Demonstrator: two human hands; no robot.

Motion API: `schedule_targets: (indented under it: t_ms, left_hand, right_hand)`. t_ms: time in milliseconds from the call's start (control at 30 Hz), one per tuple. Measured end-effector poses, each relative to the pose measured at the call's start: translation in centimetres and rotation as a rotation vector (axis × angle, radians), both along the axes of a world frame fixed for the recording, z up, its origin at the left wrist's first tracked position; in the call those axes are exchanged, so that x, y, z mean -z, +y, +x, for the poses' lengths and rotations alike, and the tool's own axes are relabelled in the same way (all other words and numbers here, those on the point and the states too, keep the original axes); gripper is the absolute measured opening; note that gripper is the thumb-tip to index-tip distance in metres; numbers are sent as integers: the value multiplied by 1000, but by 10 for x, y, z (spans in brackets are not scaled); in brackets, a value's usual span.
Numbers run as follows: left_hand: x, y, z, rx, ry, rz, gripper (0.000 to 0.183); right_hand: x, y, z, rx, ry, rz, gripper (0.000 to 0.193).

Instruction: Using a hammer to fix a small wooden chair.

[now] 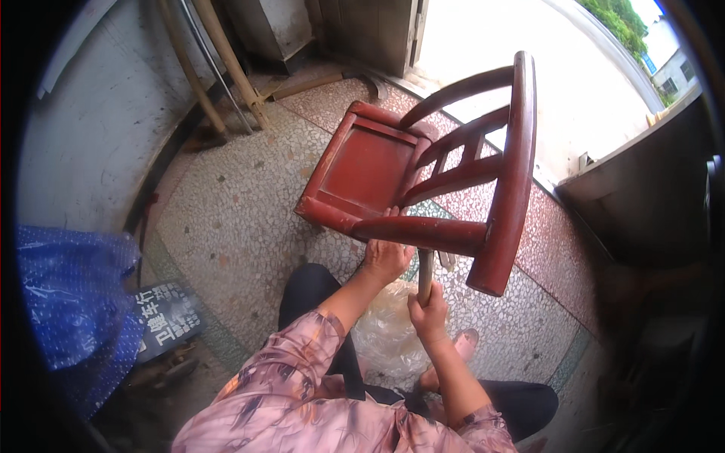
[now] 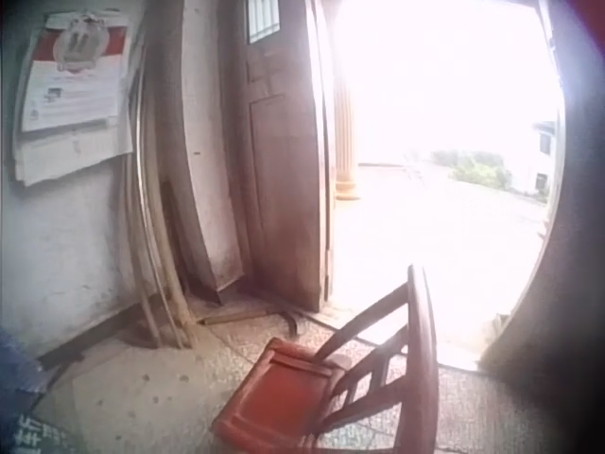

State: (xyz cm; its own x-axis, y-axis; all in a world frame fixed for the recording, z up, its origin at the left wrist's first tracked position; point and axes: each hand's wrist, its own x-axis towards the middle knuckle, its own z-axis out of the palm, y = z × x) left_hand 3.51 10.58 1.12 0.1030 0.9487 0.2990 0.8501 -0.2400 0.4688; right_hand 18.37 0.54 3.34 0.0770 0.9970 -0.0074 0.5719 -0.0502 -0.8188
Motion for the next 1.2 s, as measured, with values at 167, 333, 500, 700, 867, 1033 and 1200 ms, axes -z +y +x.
schedule_targets:
  t_ms: [167, 333, 500, 700, 867, 1033, 1200]
  left_hand:
    - [12, 7, -3, 68, 7, 54, 50]
    - [13, 4, 2, 37, 27, 43, 50]
    - [11, 4, 0, 34, 13, 29, 50]
    - [5, 0, 1, 0, -27, 1, 50]
    - [1, 1, 2, 10, 96, -55, 57]
    - [10, 2, 0, 20, 105, -103, 65]
    - [13, 2, 0, 35, 149, -171, 67]
  right_hand:
    - [7, 1, 3, -63, -75, 29, 43]
    - [2, 0, 2, -69, -74, -18, 33]
    - [-8, -4, -5, -17, 72, 65, 33]
    - [-12, 9, -3, -156, -204, 15, 36]
    - [-20, -1, -5, -76, -124, 65, 36]
    - [-22, 0, -3, -75, -144, 77, 37]
    - [-26, 5, -4, -130, -210, 14, 33]
